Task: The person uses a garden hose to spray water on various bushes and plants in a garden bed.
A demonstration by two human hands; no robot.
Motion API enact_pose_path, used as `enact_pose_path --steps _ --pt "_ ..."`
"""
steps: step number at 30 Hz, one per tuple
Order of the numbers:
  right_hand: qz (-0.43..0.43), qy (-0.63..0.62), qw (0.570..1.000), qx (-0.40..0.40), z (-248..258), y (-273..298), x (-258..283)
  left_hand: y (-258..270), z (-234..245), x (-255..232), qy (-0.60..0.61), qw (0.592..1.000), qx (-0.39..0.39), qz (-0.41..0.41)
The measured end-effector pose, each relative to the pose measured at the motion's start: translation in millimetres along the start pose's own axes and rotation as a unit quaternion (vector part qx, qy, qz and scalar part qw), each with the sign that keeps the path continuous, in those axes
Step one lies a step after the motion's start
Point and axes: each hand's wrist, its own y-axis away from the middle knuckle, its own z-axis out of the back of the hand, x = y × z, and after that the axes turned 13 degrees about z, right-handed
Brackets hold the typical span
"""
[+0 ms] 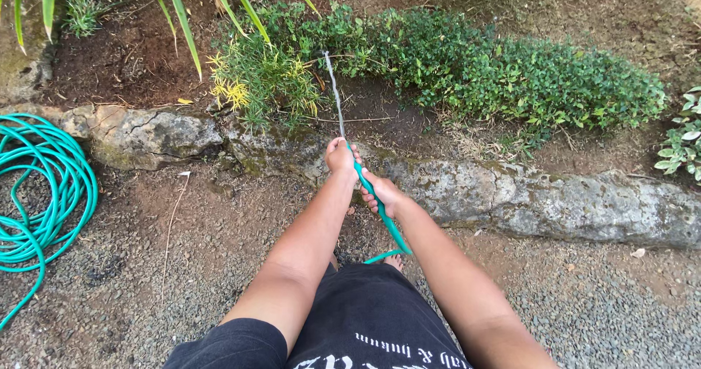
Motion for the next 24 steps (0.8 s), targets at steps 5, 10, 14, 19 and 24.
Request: enact_pose_path --steps 5,10,14,19,24 --pt "0.005 0.004 1.0 -0.01 3.2 3.7 -11.0 -0.6 6.3 11.0 -0.022 1.0 -0.011 -0.002" --pt "-0.003 0.0 1.0 -0.003 3.0 6.4 -12.8 1.2 10.0 14.8 -0.018 1.0 -0.017 0.002" --pt "-0.006 0.005 1.0 -0.005 -1.4 4.5 -10.5 2.6 13.2 8.8 -0.023 0.999 -0.029 0.006" --pt "-0.001 0.005 1.0 0.014 -9.5 -0.3 -6.1 4.1 17.2 -4.1 -0.004 0.999 -0.033 0.001" --pt "-0.003 0.03 1.0 -0.001 -20.7 -5.9 2.0 2.0 21.8 -19.1 -0.003 0.999 -0.028 -0.02"
